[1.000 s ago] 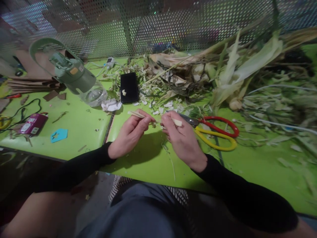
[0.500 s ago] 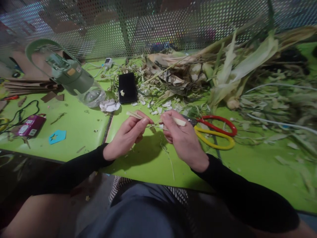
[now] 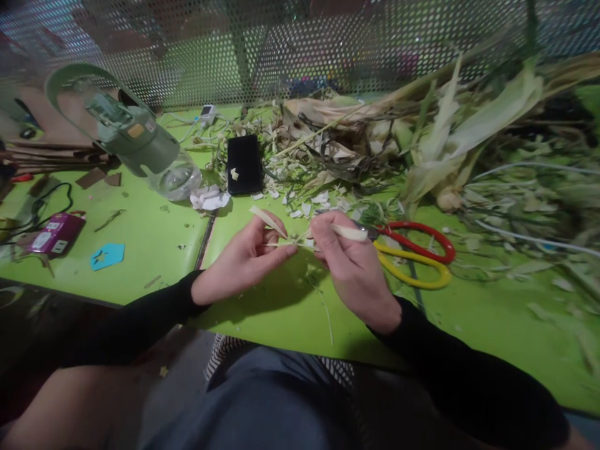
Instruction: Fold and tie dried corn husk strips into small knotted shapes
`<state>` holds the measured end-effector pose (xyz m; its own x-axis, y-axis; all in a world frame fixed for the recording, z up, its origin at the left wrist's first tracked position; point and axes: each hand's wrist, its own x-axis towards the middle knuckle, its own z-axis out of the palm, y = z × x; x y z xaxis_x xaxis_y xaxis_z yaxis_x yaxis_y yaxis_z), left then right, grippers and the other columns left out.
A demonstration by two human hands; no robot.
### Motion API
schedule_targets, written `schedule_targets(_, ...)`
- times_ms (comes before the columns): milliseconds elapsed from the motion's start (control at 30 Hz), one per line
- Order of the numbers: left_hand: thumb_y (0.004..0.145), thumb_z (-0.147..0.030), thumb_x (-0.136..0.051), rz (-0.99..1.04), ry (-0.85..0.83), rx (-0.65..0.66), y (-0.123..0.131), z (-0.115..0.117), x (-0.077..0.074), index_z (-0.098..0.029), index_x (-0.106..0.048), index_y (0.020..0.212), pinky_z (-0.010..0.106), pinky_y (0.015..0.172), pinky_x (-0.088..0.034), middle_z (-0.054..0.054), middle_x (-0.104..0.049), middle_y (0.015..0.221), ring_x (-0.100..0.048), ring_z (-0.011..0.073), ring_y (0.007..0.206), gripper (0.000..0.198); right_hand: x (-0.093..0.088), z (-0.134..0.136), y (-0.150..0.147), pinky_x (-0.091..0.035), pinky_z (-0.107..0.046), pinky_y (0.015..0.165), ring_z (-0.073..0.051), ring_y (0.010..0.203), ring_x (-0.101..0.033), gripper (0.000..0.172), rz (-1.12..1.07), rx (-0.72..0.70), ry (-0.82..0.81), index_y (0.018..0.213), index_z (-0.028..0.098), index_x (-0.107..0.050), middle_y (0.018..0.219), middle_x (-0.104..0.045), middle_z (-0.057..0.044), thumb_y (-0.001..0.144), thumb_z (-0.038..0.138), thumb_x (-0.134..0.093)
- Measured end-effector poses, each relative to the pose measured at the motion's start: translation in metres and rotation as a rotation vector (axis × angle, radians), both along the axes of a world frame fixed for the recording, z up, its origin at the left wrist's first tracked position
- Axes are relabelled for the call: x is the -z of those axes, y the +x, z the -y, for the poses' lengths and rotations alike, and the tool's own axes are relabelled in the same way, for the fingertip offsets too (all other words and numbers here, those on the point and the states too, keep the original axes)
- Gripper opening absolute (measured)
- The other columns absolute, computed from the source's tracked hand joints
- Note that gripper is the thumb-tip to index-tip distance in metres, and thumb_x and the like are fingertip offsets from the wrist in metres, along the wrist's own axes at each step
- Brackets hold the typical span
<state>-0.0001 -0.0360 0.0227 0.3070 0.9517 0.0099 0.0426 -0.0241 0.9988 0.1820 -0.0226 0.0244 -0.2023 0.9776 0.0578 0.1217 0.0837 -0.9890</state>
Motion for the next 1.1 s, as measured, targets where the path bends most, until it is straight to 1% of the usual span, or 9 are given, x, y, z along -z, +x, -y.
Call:
schedule_targets(100,0.094,-0.040,-0.065,-0.124,0.064,-0.014,-0.002,-0.002,0.005,-0.020,-0.050,0.092,0.024,0.059,-0.040,-0.002,-0.057,0.080,-0.049,0.0085,0.065,0.026,-0.002,-0.001,0.001,-0.025,-0.030,0.044,-0.012,0.052,-0.033,0.039,0.059,-0.041,0.000,0.080,0.025,-0.055,0.065,-0.042,0.003,0.094,0.061,-0.061)
schedule_targets(233,0.097,-0.041,-0.061,-0.210,0.117,0.021,-0.005,-0.003,0.004,-0.019,-0.057,0.093,0.025,0.055,-0.034,-0.004,-0.053,0.069,-0.043,0.0091,0.058,0.023,0.000,-0.003,0.004,-0.030,-0.030,0.047,-0.013,0.053,-0.037,0.035,0.145,-0.078,0.021,0.089,0.024,-0.061,0.063,-0.047,0.003,0.092,0.059,-0.064)
schedule_targets(333,0.098,-0.039,-0.059,-0.246,0.159,0.014,-0.005,-0.004,0.002,-0.019,-0.059,0.093,0.026,0.059,-0.036,-0.003,-0.055,0.069,-0.046,0.0106,0.061,0.021,0.002,-0.005,0.006,-0.033,-0.030,0.050,-0.015,0.059,-0.045,0.040,0.247,-0.095,0.076,0.085,0.023,-0.063,0.068,-0.054,0.000,0.091,0.062,-0.063)
schedule_targets(533,0.097,-0.028,-0.054,-0.146,0.209,0.056,-0.007,-0.007,-0.002,-0.017,-0.059,0.091,0.027,0.071,-0.043,0.002,-0.062,0.084,-0.054,0.0128,0.075,0.014,-0.005,-0.006,0.002,-0.031,-0.029,0.050,-0.013,0.054,-0.035,0.043,0.217,-0.131,0.051,0.074,0.025,-0.055,0.059,-0.039,0.005,0.092,0.063,-0.061)
schedule_targets(600,0.096,-0.025,-0.053,-0.103,0.181,0.097,-0.009,-0.008,-0.006,-0.017,-0.058,0.089,0.026,0.072,-0.043,0.002,-0.061,0.086,-0.053,0.0121,0.077,0.012,-0.007,-0.005,0.001,-0.031,-0.029,0.050,-0.014,0.053,-0.035,0.041,0.216,-0.147,0.029,0.075,0.025,-0.057,0.057,-0.037,0.005,0.093,0.062,-0.060)
schedule_targets(733,0.096,-0.026,-0.054,-0.145,0.016,0.149,-0.012,-0.009,-0.013,-0.017,-0.054,0.083,0.023,0.060,-0.035,-0.004,-0.050,0.071,-0.040,0.0081,0.062,0.016,-0.006,-0.005,0.002,-0.029,-0.029,0.048,-0.013,0.052,-0.035,0.038,0.194,-0.150,-0.014,0.079,0.026,-0.058,0.056,-0.038,0.006,0.092,0.061,-0.064)
schedule_targets(800,0.096,-0.028,-0.054,-0.147,-0.014,0.149,-0.014,-0.011,-0.012,-0.017,-0.054,0.084,0.022,0.060,-0.034,-0.005,-0.050,0.072,-0.039,0.0078,0.062,0.016,-0.005,-0.006,0.004,-0.028,-0.029,0.047,-0.013,0.050,-0.034,0.037,0.184,-0.143,-0.023,0.080,0.026,-0.058,0.056,-0.038,0.006,0.092,0.060,-0.063)
schedule_targets(967,0.094,-0.026,-0.059,-0.192,0.130,0.063,-0.015,-0.016,-0.002,-0.018,-0.056,0.098,0.023,0.064,-0.037,-0.003,-0.055,0.078,-0.045,0.0096,0.068,0.009,-0.005,-0.009,0.004,-0.031,-0.029,0.049,-0.012,0.050,-0.035,0.030,0.179,-0.139,-0.017,0.083,0.025,-0.058,0.058,-0.041,0.006,0.094,0.052,-0.062)
schedule_targets(1100,0.092,-0.028,-0.066,-0.215,0.203,0.090,-0.013,-0.012,-0.001,-0.019,-0.055,0.124,0.025,0.069,-0.046,-0.001,-0.064,0.083,-0.058,0.0115,0.072,0.035,-0.005,-0.012,0.002,-0.038,-0.029,0.053,-0.014,0.059,-0.048,0.027,0.215,-0.119,0.030,0.084,0.023,-0.061,0.068,-0.056,0.001,0.092,0.049,-0.065)
